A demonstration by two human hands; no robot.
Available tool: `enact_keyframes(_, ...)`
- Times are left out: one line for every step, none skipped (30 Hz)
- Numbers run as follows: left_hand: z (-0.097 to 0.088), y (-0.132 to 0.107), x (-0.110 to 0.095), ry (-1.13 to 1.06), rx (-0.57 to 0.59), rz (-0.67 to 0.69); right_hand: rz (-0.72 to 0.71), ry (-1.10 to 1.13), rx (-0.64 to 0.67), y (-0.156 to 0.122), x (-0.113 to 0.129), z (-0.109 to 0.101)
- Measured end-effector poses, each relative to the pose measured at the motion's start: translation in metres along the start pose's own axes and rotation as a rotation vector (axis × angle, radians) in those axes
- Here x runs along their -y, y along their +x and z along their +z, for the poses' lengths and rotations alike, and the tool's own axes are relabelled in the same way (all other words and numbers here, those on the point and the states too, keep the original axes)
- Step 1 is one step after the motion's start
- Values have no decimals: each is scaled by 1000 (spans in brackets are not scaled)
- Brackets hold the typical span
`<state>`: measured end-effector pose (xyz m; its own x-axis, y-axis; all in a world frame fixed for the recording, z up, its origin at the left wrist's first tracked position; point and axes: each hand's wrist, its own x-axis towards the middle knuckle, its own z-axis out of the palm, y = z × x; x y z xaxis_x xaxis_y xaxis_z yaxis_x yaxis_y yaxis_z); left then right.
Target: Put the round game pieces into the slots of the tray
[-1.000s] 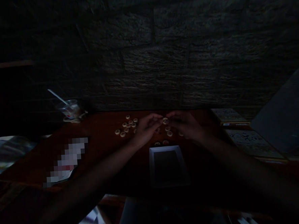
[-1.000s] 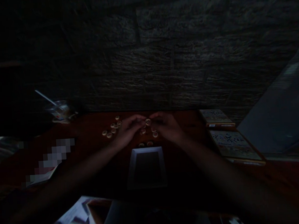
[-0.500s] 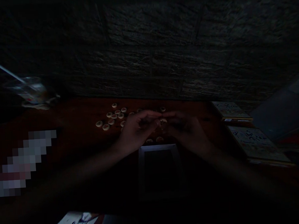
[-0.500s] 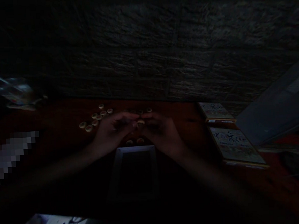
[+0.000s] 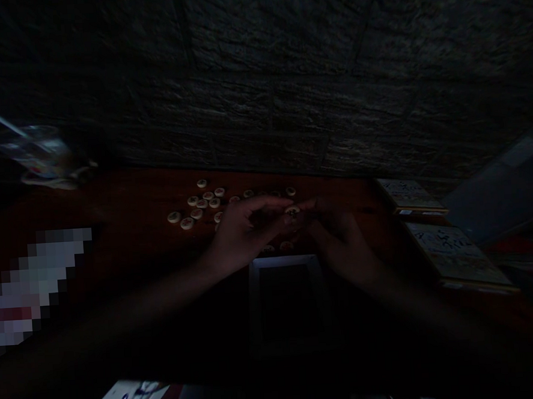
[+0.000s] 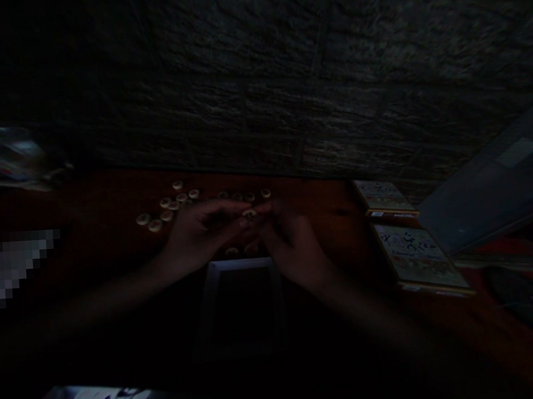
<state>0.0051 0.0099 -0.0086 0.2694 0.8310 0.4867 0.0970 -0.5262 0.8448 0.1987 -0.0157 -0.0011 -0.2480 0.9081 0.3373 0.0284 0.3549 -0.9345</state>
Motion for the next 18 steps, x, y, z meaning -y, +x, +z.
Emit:
enact_keyframes(0, 0, 0, 3, -11, 4, -13, -43, 7, -1, -1, -1)
enact_keyframes(0, 0, 0, 6, -18, 6, -23, -93, 11, -1, -1, -2)
enact_keyframes(1, 0, -1, 7, -22, 8, -32, -138, 10, -1, -2, -3)
enact_keyframes(1, 0, -2, 4, -23, 10, -40, -172, 5, -1, -3, -4)
enact_keyframes(1, 0, -3, -1, -21, 11, -49, -193, -9, -1, -3, -4)
enact_keyframes(1, 0, -5, -5, -17, 10, -58, -201, -30, 0, -4, -4)
enact_keyframes(1, 0, -6, -7, -12, 9, -66, -199, -50, 0, -4, -3)
enact_keyframes(1, 0, -7, -8, -9, 11, -67, -192, -70, 1, -5, -3)
enact_keyframes(1, 0, -8, -7, -2, 12, -64, -178, -86, 1, -5, -2)
enact_keyframes(1, -1, -8, -7, 5, 13, -55, -156, -95, 2, -5, 0)
enact_keyframes(1, -1, -8, -8, 11, 14, -38, -129, -95, 2, -5, 0)
enact_keyframes(1, -1, -8, -13, 20, 17, -21, -97, -90, 3, -5, 1)
enact_keyframes(1, -1, -7, -21, 30, 18, -8, -62, -82, 3, -4, 2)
enact_keyframes(2, -2, -6, -33, 42, 16, 3, -26, -72, 4, -3, 2)
enact_keyframes(2, -2, -5, -49, 51, 7, 14, 4, -62, 4, -2, 2)
enact_keyframes(2, -2, -4, -66, 56, -5, 23, 27, -52, 5, -2, 3)
enact_keyframes(3, -2, -4, -79, 55, -20, 28, 43, -43, 5, -1, 2)
enact_keyframes(3, -2, -4, -90, 44, -31, 27, 52, -35, 6, 0, 2)
